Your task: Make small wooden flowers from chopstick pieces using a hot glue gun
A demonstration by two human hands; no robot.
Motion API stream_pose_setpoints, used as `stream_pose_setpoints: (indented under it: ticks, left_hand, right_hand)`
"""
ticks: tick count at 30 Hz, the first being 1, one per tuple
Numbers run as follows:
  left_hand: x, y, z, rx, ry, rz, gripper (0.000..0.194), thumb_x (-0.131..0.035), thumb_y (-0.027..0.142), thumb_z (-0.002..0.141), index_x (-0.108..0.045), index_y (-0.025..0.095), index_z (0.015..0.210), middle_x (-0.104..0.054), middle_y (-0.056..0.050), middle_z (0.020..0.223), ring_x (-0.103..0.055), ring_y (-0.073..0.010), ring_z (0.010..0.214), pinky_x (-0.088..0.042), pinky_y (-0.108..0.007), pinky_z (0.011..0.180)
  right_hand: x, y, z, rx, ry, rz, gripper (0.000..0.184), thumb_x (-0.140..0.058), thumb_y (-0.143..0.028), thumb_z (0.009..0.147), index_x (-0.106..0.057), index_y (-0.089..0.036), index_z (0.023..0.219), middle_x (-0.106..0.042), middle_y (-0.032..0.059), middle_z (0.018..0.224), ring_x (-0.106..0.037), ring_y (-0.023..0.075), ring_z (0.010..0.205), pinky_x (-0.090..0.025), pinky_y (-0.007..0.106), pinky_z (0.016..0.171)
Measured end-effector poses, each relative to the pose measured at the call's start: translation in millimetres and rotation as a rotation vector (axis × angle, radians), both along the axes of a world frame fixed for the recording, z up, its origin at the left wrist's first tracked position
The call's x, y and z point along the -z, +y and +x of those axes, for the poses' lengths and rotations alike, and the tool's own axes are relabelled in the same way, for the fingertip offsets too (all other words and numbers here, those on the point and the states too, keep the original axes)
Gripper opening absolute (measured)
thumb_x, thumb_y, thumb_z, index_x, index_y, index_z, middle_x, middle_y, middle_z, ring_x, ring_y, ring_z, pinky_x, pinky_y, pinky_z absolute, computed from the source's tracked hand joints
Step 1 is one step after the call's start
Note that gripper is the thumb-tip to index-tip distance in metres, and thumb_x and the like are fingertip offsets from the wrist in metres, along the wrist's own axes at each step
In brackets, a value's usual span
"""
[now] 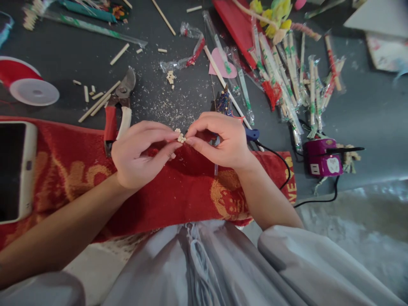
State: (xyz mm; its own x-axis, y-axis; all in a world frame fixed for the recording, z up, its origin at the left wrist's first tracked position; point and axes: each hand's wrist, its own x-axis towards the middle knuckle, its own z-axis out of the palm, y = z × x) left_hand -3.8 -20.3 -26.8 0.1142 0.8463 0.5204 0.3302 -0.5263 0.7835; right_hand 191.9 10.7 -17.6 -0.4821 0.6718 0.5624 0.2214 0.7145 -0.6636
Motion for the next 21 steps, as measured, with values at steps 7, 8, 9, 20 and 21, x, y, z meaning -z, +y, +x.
stream_pose_setpoints:
  ticks: [7, 8, 9, 20, 21]
  left_hand:
    - [4.5, 2.9, -0.2, -0.011, 0.033, 0.087, 0.011, -0.076, 0.026, 0.081, -0.073, 0.03, 0.09, -0.075, 0.0, 0.085, -0.071, -0.0154, 0.073, -0.053, -0.03, 0.061]
    - [6.0, 3.5, -0.3, -0.007, 0.035, 0.112, 0.012, -0.076, 0.024, 0.081, -0.073, 0.03, 0.091, -0.075, 0.0, 0.085, -0.071, -0.0151, 0.073, -0.054, -0.029, 0.061]
    - [7.6, 4.1, -0.5, -0.003, 0.035, 0.144, 0.014, -0.076, 0.023, 0.08, -0.073, 0.029, 0.092, -0.074, 0.001, 0.085, -0.071, -0.015, 0.073, -0.055, -0.029, 0.061]
    - [3.8, -1.3, 2.1, -0.064, 0.109, 0.13, 0.006, -0.072, 0.032, 0.084, -0.071, 0.033, 0.089, -0.075, -0.001, 0.084, -0.07, -0.0159, 0.07, -0.057, -0.033, 0.059]
    - [3.4, -1.7, 2.1, -0.06, 0.112, 0.123, 0.006, -0.072, 0.031, 0.084, -0.071, 0.033, 0.09, -0.075, -0.001, 0.084, -0.07, -0.0157, 0.071, -0.057, -0.032, 0.06]
  right_hand:
    - [5.8, 0.8, -2.2, 0.003, -0.025, 0.101, 0.02, -0.051, -0.028, 0.1, -0.06, -0.015, 0.087, -0.062, -0.0011, 0.077, -0.059, 0.0081, 0.074, -0.05, 0.025, 0.074]
    - [6.7, 1.0, -2.4, 0.007, -0.029, 0.117, 0.02, -0.051, -0.029, 0.1, -0.06, -0.016, 0.088, -0.062, -0.001, 0.077, -0.059, 0.0083, 0.074, -0.05, 0.026, 0.075]
    - [7.4, 1.1, -2.6, 0.011, -0.033, 0.131, 0.019, -0.051, -0.029, 0.1, -0.06, -0.016, 0.088, -0.062, -0.0009, 0.078, -0.059, 0.0085, 0.074, -0.05, 0.026, 0.075]
    - [8.4, 0.1, -3.6, 0.005, -0.017, 0.156, 0.02, -0.047, -0.027, 0.101, -0.058, -0.015, 0.09, -0.06, -0.0007, 0.076, -0.057, 0.0094, 0.075, -0.05, 0.027, 0.075]
    - [8.4, 0.1, -3.8, 0.004, -0.012, 0.158, 0.02, -0.047, -0.027, 0.101, -0.058, -0.015, 0.089, -0.06, -0.0007, 0.076, -0.057, 0.0093, 0.074, -0.05, 0.026, 0.075]
